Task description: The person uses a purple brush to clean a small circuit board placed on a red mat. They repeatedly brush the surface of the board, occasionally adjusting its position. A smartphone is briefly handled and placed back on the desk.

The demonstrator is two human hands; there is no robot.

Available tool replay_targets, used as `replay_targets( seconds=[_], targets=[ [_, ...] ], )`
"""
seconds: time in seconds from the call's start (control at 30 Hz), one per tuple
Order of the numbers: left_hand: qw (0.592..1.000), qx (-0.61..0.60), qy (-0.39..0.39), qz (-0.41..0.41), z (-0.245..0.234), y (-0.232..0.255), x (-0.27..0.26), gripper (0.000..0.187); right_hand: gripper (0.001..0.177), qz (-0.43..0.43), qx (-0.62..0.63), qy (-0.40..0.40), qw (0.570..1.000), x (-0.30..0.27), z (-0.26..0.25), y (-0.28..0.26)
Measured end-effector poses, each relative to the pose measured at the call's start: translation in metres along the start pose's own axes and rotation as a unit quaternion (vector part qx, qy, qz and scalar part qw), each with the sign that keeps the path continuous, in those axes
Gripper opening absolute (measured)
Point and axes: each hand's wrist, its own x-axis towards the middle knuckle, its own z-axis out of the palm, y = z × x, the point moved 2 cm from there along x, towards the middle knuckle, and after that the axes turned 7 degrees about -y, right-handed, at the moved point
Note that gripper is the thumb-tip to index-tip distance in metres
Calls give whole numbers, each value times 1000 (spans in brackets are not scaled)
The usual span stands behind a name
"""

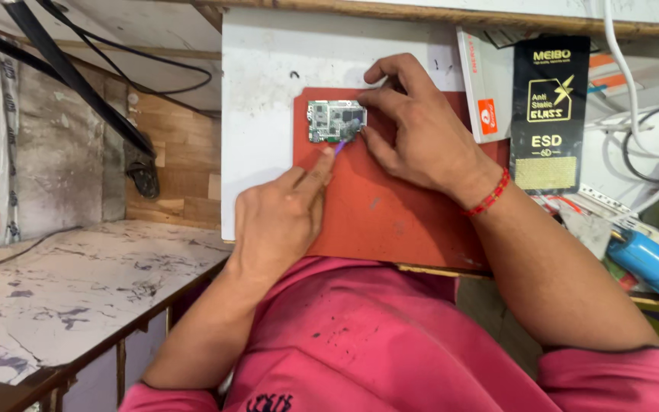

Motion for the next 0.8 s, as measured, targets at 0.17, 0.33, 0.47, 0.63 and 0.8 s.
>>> replay_targets(
  seconds=[0.17,0.33,0.47,0.63,0.8],
  targets=[
    [1000,0,11,-14,-7,6,-2,33,35,1,-13,-2,1000,-5,6,1],
    [997,9,20,-68,-11,0,-5,35,33,-7,-23,4,1000,-12,16,5],
    [998,48,-5,29,6,-8,0,43,34,0,-32,10,999,-5,6,6],
    [999,42,16,-19,14,-23,-4,44,33,13,-19,8,1000,-4,9,1],
    [999,6,26,-29,7,-14,-9,37,35,18,-19,6,1000,-8,13,4]
  ],
)
